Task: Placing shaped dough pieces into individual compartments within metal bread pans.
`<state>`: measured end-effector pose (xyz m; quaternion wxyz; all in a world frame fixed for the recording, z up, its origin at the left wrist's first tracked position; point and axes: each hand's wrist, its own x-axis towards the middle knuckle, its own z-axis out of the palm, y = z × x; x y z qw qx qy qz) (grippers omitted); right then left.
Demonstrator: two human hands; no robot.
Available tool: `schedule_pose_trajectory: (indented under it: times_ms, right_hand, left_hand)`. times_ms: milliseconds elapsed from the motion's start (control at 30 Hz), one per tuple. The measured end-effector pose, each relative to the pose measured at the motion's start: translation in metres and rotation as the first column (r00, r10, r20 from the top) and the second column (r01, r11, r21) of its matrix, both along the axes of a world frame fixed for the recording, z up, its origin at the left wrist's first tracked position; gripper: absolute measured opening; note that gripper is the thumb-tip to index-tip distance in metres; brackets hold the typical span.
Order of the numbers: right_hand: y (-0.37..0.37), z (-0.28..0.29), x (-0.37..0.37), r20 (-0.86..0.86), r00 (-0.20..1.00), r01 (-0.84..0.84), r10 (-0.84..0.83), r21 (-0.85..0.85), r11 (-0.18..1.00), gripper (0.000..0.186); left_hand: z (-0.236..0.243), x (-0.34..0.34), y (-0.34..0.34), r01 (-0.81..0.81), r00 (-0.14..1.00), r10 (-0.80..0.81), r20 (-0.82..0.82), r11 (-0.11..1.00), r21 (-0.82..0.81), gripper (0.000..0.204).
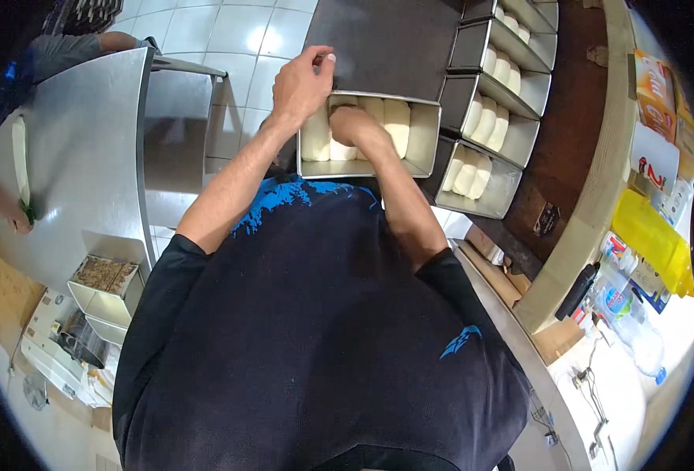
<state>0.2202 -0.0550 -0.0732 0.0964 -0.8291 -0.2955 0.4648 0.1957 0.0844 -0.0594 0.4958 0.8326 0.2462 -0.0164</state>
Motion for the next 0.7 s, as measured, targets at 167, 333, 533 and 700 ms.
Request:
schedule_pose_trajectory:
  times_ms: [167, 333, 533, 700]
  right_hand:
    - [-0.004, 0.009, -0.022, -0.025, 1.000, -0.007, 0.007, -0.008, 1.000, 0.022]
    - [-0.036, 0.019, -0.026, -0.048, 0.999, 0.013, -0.014, -0.017, 1.000, 0.022]
    - [-0.018, 0.000, -0.018, -0.074, 0.996, 0.041, -0.042, -0.026, 0.999, 0.021]
    - [-0.037, 0.011, -0.025, -0.083, 0.996, 0.035, -0.037, -0.024, 0.999, 0.021]
  left_hand:
    - [-0.001, -0.001, 0.001, -0.017, 1.000, 0.017, -0.019, 1.000, -0.012, 0.039]
    - [-0.002, 0.001, 0.001, 0.001, 1.000, -0.001, 0.008, 1.000, 0.008, 0.039]
    - [0.000, -0.002, 0.000, 0.017, 0.999, -0.017, -0.027, 1.000, -0.002, 0.040]
    - [-0.002, -0.001, 0.001, 0.006, 1.000, -0.006, -0.024, 1.000, -0.003, 0.040]
